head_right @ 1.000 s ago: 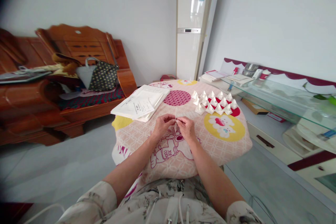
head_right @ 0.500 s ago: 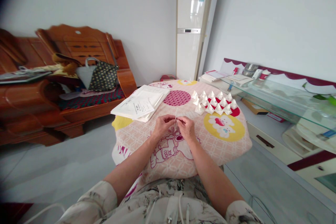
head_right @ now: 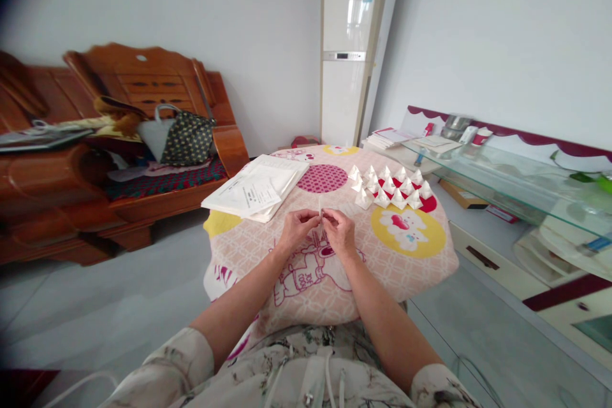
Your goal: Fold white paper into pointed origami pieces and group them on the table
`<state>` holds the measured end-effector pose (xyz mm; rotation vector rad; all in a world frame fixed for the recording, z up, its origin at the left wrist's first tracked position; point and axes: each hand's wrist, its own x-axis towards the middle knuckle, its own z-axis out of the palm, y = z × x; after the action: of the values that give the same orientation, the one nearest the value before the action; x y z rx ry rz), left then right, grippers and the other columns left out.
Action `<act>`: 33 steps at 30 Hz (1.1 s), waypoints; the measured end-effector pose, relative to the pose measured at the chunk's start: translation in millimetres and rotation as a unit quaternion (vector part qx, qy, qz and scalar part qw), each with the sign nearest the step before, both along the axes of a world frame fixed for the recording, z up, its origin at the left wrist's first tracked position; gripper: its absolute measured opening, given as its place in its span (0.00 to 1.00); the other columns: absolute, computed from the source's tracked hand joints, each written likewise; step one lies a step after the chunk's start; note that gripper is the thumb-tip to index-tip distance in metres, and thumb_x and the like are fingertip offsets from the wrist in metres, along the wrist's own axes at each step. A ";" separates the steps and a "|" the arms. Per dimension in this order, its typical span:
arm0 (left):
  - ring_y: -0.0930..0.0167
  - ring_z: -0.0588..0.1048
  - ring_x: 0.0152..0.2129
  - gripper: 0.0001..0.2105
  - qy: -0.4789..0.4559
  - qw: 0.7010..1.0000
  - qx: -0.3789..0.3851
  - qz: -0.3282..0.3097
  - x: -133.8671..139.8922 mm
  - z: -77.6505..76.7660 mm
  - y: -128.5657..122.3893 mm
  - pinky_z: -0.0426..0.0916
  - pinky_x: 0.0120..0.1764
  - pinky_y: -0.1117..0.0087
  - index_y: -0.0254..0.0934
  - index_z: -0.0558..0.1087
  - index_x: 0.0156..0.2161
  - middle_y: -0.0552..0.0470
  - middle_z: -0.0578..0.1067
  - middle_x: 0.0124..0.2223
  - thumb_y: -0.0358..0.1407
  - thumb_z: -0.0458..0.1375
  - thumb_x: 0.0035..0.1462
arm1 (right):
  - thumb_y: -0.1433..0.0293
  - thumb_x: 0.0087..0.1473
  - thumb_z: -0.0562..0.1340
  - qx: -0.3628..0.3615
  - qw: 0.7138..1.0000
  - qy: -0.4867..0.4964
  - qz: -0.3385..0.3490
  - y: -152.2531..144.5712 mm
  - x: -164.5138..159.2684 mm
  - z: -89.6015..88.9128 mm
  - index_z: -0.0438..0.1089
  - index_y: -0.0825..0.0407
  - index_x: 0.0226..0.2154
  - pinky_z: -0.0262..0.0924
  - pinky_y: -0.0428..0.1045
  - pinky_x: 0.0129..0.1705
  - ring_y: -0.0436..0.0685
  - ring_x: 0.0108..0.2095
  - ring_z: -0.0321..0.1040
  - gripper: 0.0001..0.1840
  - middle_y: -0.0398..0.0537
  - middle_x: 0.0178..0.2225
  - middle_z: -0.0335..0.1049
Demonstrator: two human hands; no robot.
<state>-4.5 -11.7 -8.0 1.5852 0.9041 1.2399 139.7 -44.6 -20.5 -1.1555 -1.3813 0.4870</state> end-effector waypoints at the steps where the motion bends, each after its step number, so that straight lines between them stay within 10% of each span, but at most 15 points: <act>1: 0.70 0.74 0.26 0.10 0.002 1.000 -0.001 0.000 -0.1 -0.3 0.5 0.66 0.31 0.71 0.32 0.81 0.31 0.49 0.79 0.28 0.38 0.63 0.51 | 0.64 0.53 0.62 0.001 1.000 0.001 0.001 0.3 0.0 -0.4 0.78 0.50 0.41 0.71 0.53 0.43 0.60 0.39 0.76 0.14 0.52 0.39 0.79; 33: 0.73 0.71 0.23 0.11 0.071 0.996 0.046 0.022 -2.1 1.8 -0.8 0.62 0.28 0.73 0.31 0.79 0.27 0.51 0.76 0.25 0.36 0.58 0.54 | 0.63 0.51 0.64 0.024 1.000 0.003 0.005 0.4 -0.9 0.1 0.80 0.52 0.39 0.72 0.53 0.39 0.60 0.35 0.77 0.15 0.53 0.36 0.80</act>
<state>-6.5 -12.5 -6.2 1.7528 0.9882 1.2270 138.8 -44.2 -20.4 -1.1066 -1.3874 0.4617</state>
